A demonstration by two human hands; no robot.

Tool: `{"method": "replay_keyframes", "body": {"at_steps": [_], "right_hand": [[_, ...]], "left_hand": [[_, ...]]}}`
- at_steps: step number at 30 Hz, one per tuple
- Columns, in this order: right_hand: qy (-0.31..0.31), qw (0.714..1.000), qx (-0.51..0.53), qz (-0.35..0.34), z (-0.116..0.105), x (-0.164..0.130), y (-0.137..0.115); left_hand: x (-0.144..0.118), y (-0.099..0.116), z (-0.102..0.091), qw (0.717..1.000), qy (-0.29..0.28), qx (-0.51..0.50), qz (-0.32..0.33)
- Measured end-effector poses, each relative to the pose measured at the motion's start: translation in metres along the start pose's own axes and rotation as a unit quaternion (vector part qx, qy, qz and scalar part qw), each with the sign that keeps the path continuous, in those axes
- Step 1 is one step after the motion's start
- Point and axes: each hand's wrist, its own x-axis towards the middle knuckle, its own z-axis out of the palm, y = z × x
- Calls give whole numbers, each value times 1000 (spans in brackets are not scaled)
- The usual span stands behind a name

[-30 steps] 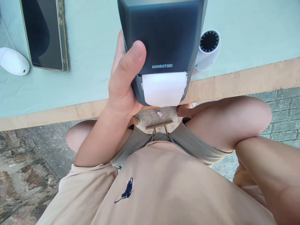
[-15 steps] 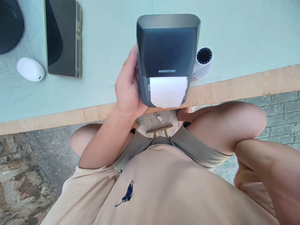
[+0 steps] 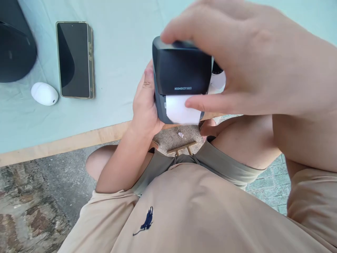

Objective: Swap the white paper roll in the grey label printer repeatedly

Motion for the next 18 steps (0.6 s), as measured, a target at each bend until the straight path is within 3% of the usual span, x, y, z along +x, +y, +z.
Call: {"method": "replay_keyframes", "body": {"at_steps": [2, 6, 11, 15, 17, 18], "right_hand": [[-16, 1000, -5, -13, 2, -2, 4], [48, 998, 4, -46, 8, -10, 12], [71, 995, 27, -64, 15, -8, 18], [158, 986, 42, -16, 19, -2, 20], [193, 969, 139, 73, 19, -1, 18], [199, 947, 219, 129, 19, -1, 17]], "left_hand": [[1, 0, 0, 1000, 1, -13, -11], [1, 3, 4, 999, -36, -24, -29], [-1, 8, 9, 998, -43, -13, -42], [-2, 9, 11, 998, -49, -7, -38], [-2, 7, 10, 998, -55, -7, -27], [-1, 7, 10, 998, -55, -3, -21]]}}
